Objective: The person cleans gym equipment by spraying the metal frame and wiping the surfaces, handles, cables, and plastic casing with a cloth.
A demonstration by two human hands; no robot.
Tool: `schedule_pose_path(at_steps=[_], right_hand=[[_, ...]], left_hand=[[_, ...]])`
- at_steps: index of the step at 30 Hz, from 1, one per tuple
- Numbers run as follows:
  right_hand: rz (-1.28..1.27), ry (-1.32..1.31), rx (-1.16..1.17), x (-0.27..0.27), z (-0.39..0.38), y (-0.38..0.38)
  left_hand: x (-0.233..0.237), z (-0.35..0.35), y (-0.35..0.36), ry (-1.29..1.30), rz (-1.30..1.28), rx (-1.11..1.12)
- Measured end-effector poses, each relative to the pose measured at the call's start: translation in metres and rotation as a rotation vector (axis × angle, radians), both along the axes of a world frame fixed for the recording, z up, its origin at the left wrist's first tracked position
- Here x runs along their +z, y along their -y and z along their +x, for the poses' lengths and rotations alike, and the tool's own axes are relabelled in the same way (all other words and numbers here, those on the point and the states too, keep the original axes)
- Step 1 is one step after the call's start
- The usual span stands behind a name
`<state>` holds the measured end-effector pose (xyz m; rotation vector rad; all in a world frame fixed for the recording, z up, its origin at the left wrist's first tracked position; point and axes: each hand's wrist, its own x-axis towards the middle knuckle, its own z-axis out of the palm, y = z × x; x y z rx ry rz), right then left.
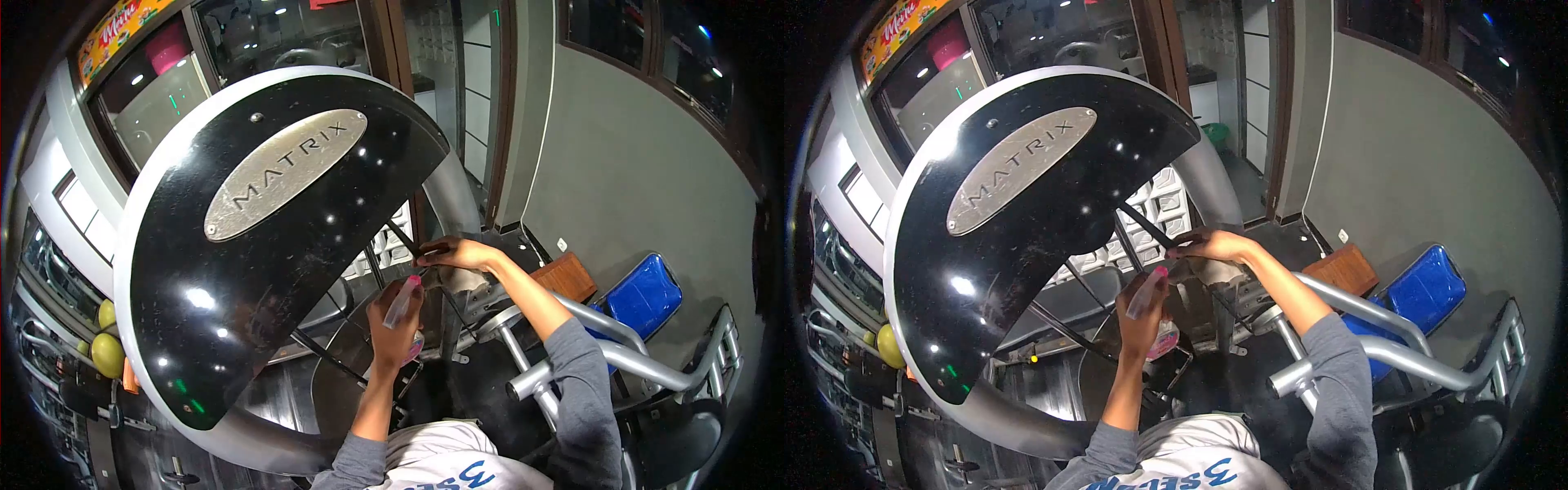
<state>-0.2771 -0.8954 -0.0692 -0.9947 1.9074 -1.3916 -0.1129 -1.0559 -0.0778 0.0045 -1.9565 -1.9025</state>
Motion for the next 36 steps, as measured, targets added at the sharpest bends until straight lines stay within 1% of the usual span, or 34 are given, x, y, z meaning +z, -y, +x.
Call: schedule_pose_path(at_steps=[1, 2, 3, 4, 6, 8, 10, 13, 15, 17, 19, 20, 21, 23, 24, 26, 27, 28, 29, 30, 32, 34, 35, 36], right_hand=[[0.071, -0.185, -0.038, 0.002, 0.0, 0.001], [0.143, -0.37, -0.073, 0.005, 0.001, 0.001], [0.154, -0.428, -0.068, 0.006, 0.001, 0.004], [0.157, -0.416, -0.054, -0.005, -0.001, 0.004], [0.019, -0.631, -0.223, -0.032, -0.004, 0.005], [0.002, -0.56, -0.223, -0.03, 0.007, 0.005], [-0.054, -0.55, -0.337, -0.032, 0.014, 0.008], [-0.057, -0.525, -0.319, -0.034, 0.015, 0.012], [-0.074, -0.494, -0.317, -0.037, 0.014, 0.013], [-0.086, -0.523, -0.285, -0.036, 0.014, 0.012], [-0.111, -0.492, -0.286, -0.031, 0.019, 0.01], [-0.136, -0.467, -0.295, -0.031, 0.02, 0.01], [-0.14, -0.465, -0.291, -0.033, 0.019, 0.01], [-0.125, -0.594, -0.321, -0.039, 0.016, 0.009], [-0.126, -0.591, -0.32, -0.039, 0.015, 0.008], [-0.124, -0.388, -0.241, -0.037, 0.012, 0.008], [-0.126, -0.387, -0.238, -0.032, 0.013, 0.006], [-0.063, -0.316, -0.236, -0.02, 0.016, 0.003], [0.0, -0.246, -0.234, -0.013, 0.016, 0.001], [-0.002, -0.247, -0.234, -0.017, 0.01, 0.0], [-0.37, -0.096, -0.169, -0.028, -0.003, 0.0], [-0.321, -0.072, -0.149, -0.008, 0.005, 0.0], [-0.38, -0.033, -0.132, -0.004, 0.007, 0.001], [-0.438, 0.007, -0.116, 0.0, 0.009, 0.003]], left_hand=[[-0.001, -0.002, 0.0, -0.021, -0.057, 0.024], [-0.003, -0.005, 0.0, -0.015, -0.05, 0.034], [-0.005, -0.009, 0.001, -0.053, -0.161, 0.127], [-0.007, -0.012, 0.001, -0.083, -0.274, 0.219], [0.013, -0.007, -0.006, -0.087, -0.296, 0.244], [0.023, -0.005, -0.013, -0.125, -0.317, 0.278], [0.024, -0.01, -0.017, -0.094, -0.353, 0.307], [0.028, -0.013, -0.025, -0.026, -0.496, 0.431], [0.028, -0.017, -0.026, -0.004, -0.518, 0.45], [0.027, -0.018, -0.027, 0.017, -0.532, 0.47], [0.03, -0.018, -0.029, 0.132, -0.495, 0.447], [0.029, -0.018, -0.029, 0.135, -0.495, 0.453], [0.029, -0.019, -0.029, 0.107, -0.51, 0.463], [0.027, -0.021, -0.029, 0.082, -0.528, 0.476], [0.025, -0.021, -0.028, 0.058, -0.536, 0.47], [0.022, -0.02, -0.025, 0.035, -0.546, 0.466], [0.019, -0.019, -0.023, 0.067, -0.479, 0.444], [0.018, -0.017, -0.021, 0.099, -0.413, 0.42], [0.017, -0.016, -0.019, 0.099, -0.416, 0.421], [0.016, -0.015, -0.017, 0.091, -0.376, 0.432], [0.012, -0.015, -0.012, 0.083, -0.335, 0.444], [0.005, -0.015, -0.005, 0.004, -0.296, 0.441], [0.007, -0.012, -0.003, 0.004, -0.296, 0.442], [0.009, -0.009, -0.003, 0.044, -0.234, 0.422]])
